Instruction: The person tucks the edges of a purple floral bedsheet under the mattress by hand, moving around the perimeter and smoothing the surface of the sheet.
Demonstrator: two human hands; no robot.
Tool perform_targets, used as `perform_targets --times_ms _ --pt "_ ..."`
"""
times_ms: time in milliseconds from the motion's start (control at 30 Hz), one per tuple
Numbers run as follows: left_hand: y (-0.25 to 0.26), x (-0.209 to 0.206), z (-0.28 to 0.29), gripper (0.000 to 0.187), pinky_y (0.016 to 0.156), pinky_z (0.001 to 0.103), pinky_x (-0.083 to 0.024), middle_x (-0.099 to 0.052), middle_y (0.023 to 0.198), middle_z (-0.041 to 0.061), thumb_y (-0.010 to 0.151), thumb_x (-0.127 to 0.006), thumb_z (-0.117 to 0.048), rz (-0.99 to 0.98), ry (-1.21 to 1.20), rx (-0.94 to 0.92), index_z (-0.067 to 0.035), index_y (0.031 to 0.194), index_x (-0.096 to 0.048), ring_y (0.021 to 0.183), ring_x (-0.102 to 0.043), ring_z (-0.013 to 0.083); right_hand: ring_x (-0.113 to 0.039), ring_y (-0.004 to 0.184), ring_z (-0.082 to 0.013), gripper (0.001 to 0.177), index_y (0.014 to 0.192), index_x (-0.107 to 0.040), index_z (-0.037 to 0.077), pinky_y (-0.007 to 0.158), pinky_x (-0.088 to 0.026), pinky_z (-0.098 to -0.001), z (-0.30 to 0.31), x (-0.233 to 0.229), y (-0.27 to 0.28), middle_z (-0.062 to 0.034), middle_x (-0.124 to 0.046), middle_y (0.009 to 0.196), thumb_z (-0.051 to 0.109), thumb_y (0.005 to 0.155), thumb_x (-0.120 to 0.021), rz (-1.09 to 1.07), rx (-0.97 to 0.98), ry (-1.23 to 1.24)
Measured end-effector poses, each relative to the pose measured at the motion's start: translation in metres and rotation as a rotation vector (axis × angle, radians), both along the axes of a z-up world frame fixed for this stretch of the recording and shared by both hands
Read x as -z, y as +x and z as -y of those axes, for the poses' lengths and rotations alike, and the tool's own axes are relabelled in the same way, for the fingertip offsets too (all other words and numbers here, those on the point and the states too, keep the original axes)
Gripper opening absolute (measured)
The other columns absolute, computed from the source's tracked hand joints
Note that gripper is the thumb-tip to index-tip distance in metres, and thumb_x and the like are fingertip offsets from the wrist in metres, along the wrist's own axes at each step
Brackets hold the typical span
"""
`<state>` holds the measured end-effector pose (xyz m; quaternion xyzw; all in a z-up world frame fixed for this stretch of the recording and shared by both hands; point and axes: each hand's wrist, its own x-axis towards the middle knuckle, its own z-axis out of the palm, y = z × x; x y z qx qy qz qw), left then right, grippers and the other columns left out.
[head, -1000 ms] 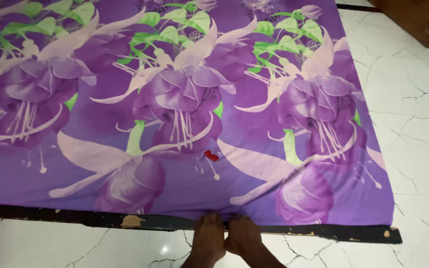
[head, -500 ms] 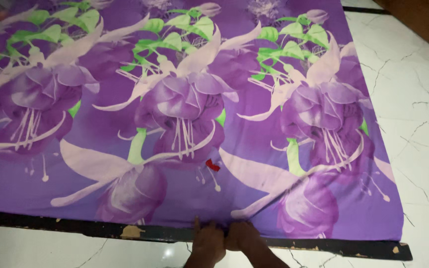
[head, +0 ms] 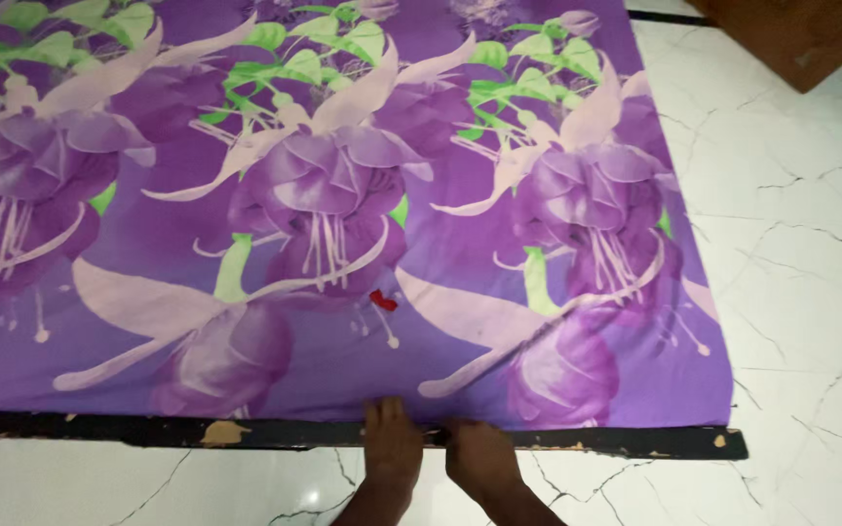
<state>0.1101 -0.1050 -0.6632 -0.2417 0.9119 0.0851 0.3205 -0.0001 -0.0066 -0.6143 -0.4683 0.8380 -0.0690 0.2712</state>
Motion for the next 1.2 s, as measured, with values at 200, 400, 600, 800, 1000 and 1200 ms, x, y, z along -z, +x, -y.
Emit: perform_targets --times_ms 200,400,600,800,1000,1200 --pt "-0.034 -0.01 -0.026 0.059 0.115 0.046 -0.035 -0.049 0.139 0.025 0.075 -0.064 0.001 -0.554 0.304 -0.036 0.007 0.133 -0.052 0.134 -0.044 0.0378 -0.072 0.095 -0.0375 0.03 0.108 -0.072 0.01 0.086 -0.058 -0.0486 -0.028 0.025 -0.049 -0.0172 -0.071 0.107 0.005 0.079 -0.061 -0.194 -0.003 0.172" --pt "-0.067 -0.003 -0.044 0.052 0.118 0.049 -0.027 -0.041 0.148 0.024 0.081 -0.066 -0.005 -0.508 0.314 -0.079 0.007 0.13 -0.056 0.14 -0.036 0.0397 -0.068 0.101 -0.0315 0.02 0.097 -0.075 0.007 0.1 -0.049 -0.0448 -0.021 0.039 -0.064 -0.015 -0.074 0.099 0.021 0.086 -0.065 -0.304 -0.325 0.29" --pt "-0.069 -0.003 -0.05 0.058 0.12 0.049 -0.025 -0.041 0.148 0.021 0.081 -0.069 -0.012 -0.347 0.331 -0.087 0.005 0.135 -0.055 0.138 -0.037 0.0363 -0.072 0.106 -0.0313 0.023 0.11 -0.071 0.008 0.098 -0.055 -0.0448 -0.017 0.047 -0.067 -0.0148 -0.074 0.107 0.022 0.094 -0.061 -0.144 -0.239 0.483" --pt "-0.077 -0.002 -0.046 0.048 0.121 0.051 -0.022 -0.044 0.145 0.013 0.084 -0.068 -0.017 -0.287 0.37 -0.233 -0.004 0.13 -0.061 0.144 -0.033 0.0313 -0.067 0.113 -0.0294 0.029 0.114 -0.075 0.022 0.113 -0.04 -0.0541 -0.005 0.051 -0.074 -0.0089 -0.073 0.114 0.02 0.088 -0.064 -0.112 -0.132 0.455" --pt "-0.076 0.005 -0.044 0.047 0.125 0.057 -0.009 -0.048 0.142 0.01 0.09 -0.062 -0.018 -0.246 0.371 -0.214 -0.011 0.136 -0.057 0.141 -0.038 0.0298 -0.069 0.116 -0.0302 0.024 0.107 -0.077 0.013 0.109 -0.048 -0.0494 0.001 0.049 -0.075 -0.0128 -0.073 0.115 0.021 0.088 -0.064 -0.096 -0.162 0.513" --pt "-0.088 0.002 -0.055 0.048 0.121 0.073 -0.001 -0.051 0.142 0.012 0.097 -0.057 -0.019 -0.12 0.251 -0.153 -0.01 0.144 -0.052 0.137 -0.044 0.0331 -0.069 0.11 -0.0334 0.032 0.116 -0.071 0.017 0.102 -0.049 -0.0486 -0.021 0.042 -0.098 -0.0126 -0.073 0.11 0.016 0.084 -0.066 0.176 -0.187 0.243"
